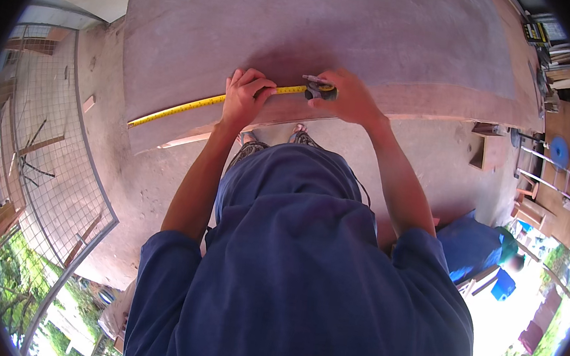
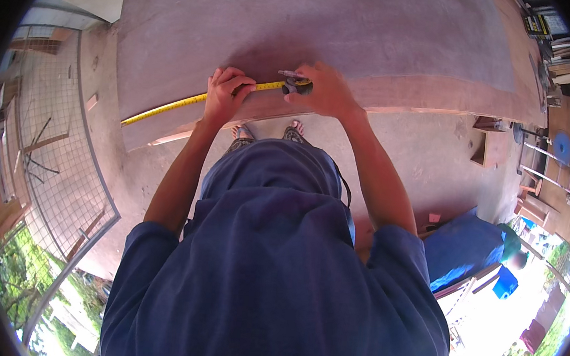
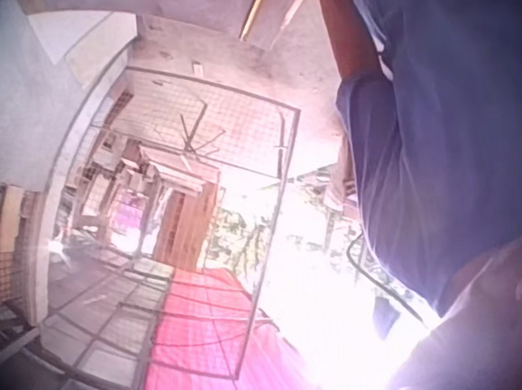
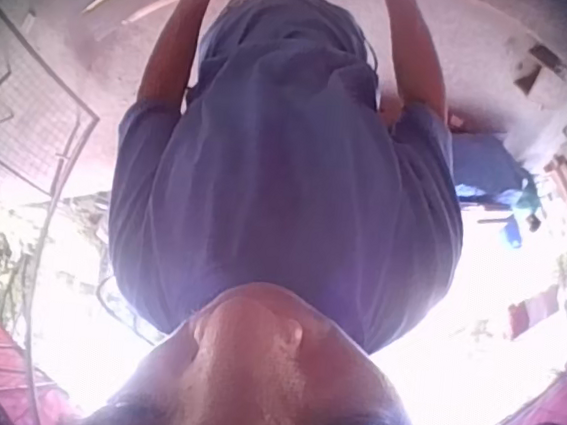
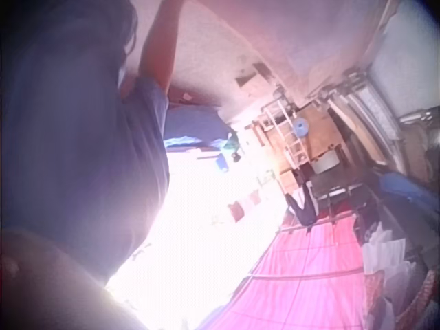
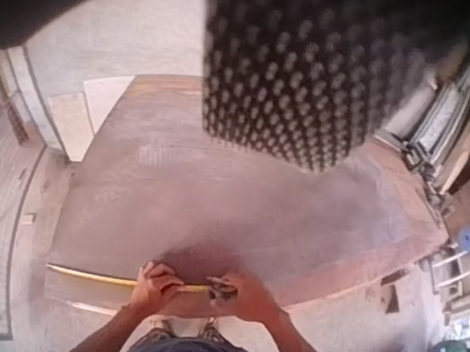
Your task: The person measures a large sheet of plywood using a tape measure and marks it with a pen. They then use a straight edge and a utility knife to score and cut the sheet along the marked line.
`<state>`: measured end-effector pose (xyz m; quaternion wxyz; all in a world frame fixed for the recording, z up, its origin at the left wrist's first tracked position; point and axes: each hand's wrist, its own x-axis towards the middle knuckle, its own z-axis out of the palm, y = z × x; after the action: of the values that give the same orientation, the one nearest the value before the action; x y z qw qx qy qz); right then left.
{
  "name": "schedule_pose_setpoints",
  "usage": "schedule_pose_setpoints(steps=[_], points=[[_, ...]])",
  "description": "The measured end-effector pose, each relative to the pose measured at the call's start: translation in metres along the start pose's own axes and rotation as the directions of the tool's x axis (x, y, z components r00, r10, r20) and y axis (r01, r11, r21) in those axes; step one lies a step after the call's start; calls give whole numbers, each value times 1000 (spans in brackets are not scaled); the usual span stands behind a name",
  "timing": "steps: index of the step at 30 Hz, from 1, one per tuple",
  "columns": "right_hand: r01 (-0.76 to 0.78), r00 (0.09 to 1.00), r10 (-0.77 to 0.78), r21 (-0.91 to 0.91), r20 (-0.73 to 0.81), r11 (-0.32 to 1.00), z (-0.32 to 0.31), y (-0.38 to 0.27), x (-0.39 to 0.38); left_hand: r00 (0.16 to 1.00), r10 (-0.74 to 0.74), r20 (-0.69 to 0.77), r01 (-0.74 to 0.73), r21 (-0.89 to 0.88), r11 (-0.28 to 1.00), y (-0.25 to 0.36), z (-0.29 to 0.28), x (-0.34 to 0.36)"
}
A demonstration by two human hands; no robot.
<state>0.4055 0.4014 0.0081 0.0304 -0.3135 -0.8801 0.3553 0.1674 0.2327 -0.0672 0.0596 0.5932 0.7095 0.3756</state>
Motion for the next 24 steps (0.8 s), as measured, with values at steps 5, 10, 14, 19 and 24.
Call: schedule_pose_setpoints(steps=[5,10,14,19,24], points=[[19,998,-31,-177,-64,984,17,-9,-10,1000,26,15,-26,-13,1000,-1,-3,3],[17,1000,-18,-187,1,982,14,-11,-8,1000,0,25,1,-8,1000,-1,-3,1],[74,996,-65,-193,54,978,1,-5,-4,999,-4,46,3,16,1000,-3,-4,1],[83,995,-74,-150,67,985,0,0,-1,999,-13,40,12,8,1000,-3,-5,0],[54,985,-109,-352,-137,935,25,-9,-2,997,-39,61,38,25,999,-3,-4,0]])
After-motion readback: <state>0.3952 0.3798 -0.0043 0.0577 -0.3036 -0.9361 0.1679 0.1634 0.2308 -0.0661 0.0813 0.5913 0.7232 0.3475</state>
